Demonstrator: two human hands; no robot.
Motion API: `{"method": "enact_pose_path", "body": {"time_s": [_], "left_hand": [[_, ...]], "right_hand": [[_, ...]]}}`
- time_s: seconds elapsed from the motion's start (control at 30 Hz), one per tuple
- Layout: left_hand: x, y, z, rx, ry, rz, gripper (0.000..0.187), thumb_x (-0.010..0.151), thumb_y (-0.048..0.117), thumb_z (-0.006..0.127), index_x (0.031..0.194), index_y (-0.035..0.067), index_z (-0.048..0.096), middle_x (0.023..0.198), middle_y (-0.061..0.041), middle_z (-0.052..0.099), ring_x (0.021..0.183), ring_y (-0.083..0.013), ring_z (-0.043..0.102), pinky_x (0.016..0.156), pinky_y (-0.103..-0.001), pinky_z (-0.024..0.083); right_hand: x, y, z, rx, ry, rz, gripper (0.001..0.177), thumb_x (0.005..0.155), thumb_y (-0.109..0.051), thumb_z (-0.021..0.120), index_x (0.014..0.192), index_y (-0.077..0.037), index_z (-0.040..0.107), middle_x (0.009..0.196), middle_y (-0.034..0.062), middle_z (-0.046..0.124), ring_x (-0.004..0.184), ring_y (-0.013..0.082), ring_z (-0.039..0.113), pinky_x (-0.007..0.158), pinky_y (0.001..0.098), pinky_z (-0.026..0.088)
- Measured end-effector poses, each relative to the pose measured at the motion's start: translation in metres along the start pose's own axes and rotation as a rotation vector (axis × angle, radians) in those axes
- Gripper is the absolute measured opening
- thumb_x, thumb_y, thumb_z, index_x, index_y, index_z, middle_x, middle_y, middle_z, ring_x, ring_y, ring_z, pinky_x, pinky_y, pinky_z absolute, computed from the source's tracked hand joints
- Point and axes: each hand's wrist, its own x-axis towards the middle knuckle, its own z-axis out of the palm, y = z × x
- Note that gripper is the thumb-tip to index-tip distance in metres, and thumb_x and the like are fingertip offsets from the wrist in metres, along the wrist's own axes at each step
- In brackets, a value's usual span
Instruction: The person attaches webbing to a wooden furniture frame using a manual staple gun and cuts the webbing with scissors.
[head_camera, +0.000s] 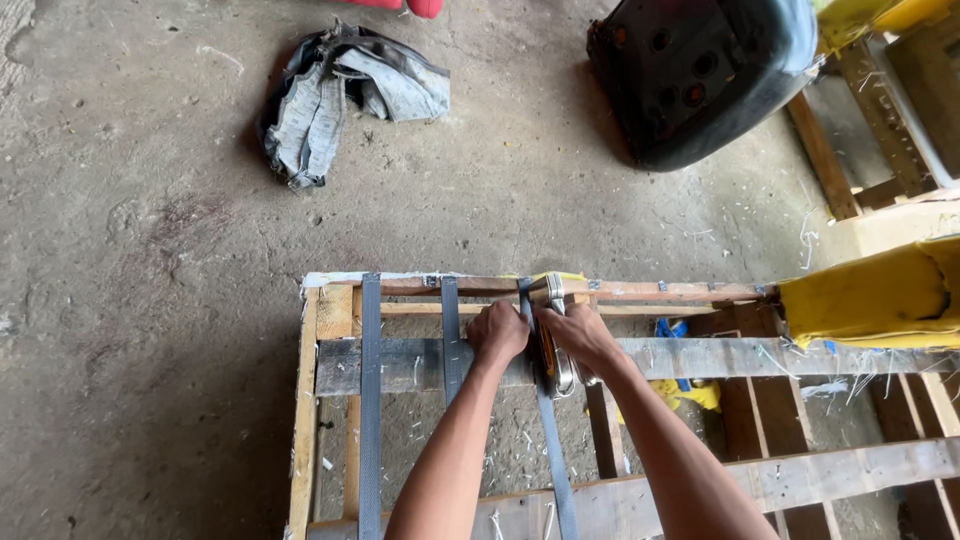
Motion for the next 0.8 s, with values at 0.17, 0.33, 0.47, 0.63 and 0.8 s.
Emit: {"method": "enact_pose_path", "body": {"time_s": [0.17, 0.33, 0.47, 0.63, 0.8], "left_hand": [[0.008, -0.004, 0.011, -0.034, -0.155, -0.091, 0.023, 0.097, 0.03, 0.066, 0.09, 0.008, 0.071, 0.09, -0.01, 0.078, 0.08, -0.0254, 0.075, 0.074, -0.044, 0.057], [0.016, -0.001, 0.01, -0.01, -0.113, -0.074, 0.024, 0.099, 0.03, 0.063, 0.09, 0.009, 0.07, 0.084, -0.008, 0.074, 0.074, -0.0231, 0.071, 0.063, -0.039, 0.052], [0.011, -0.003, 0.015, -0.024, -0.093, -0.04, 0.025, 0.101, 0.03, 0.06, 0.091, 0.008, 0.067, 0.076, -0.007, 0.072, 0.066, -0.0223, 0.071, 0.059, -0.038, 0.05], [0.012, -0.005, 0.014, -0.024, -0.098, -0.013, 0.019, 0.095, 0.023, 0.065, 0.087, 0.007, 0.071, 0.079, -0.009, 0.073, 0.07, -0.023, 0.071, 0.065, -0.041, 0.053], [0.023, -0.01, 0.028, -0.025, -0.091, -0.07, 0.016, 0.095, 0.019, 0.063, 0.089, 0.007, 0.07, 0.083, -0.011, 0.075, 0.074, -0.0246, 0.074, 0.074, -0.043, 0.056]], "right_hand": [[0.018, -0.002, 0.009, -0.09, 0.021, 0.057, 0.055, 0.097, -0.052, 0.057, 0.081, -0.001, 0.068, 0.064, 0.0082, 0.061, 0.05, 0.0167, 0.053, 0.044, 0.0381, 0.042], [0.006, -0.017, 0.012, -0.058, 0.159, -0.132, 0.05, 0.097, -0.048, 0.053, 0.091, 0.0, 0.067, 0.066, 0.0139, 0.067, 0.054, 0.0217, 0.062, 0.047, 0.0401, 0.051], [-0.003, -0.018, 0.0, -0.053, -0.024, 0.019, 0.055, 0.097, -0.053, 0.054, 0.102, -0.002, 0.075, 0.075, 0.0144, 0.065, 0.06, 0.0219, 0.06, 0.051, 0.0391, 0.05], [-0.008, -0.033, 0.002, -0.12, 0.076, -0.062, 0.057, 0.092, -0.052, 0.062, 0.118, -0.002, 0.063, 0.081, 0.0159, 0.067, 0.067, 0.0253, 0.066, 0.057, 0.0408, 0.057], [-0.003, -0.03, 0.013, -0.087, 0.023, 0.047, 0.054, 0.096, -0.043, 0.055, 0.109, 0.009, 0.069, 0.086, 0.0246, 0.073, 0.08, 0.0341, 0.075, 0.069, 0.046, 0.06]]}}
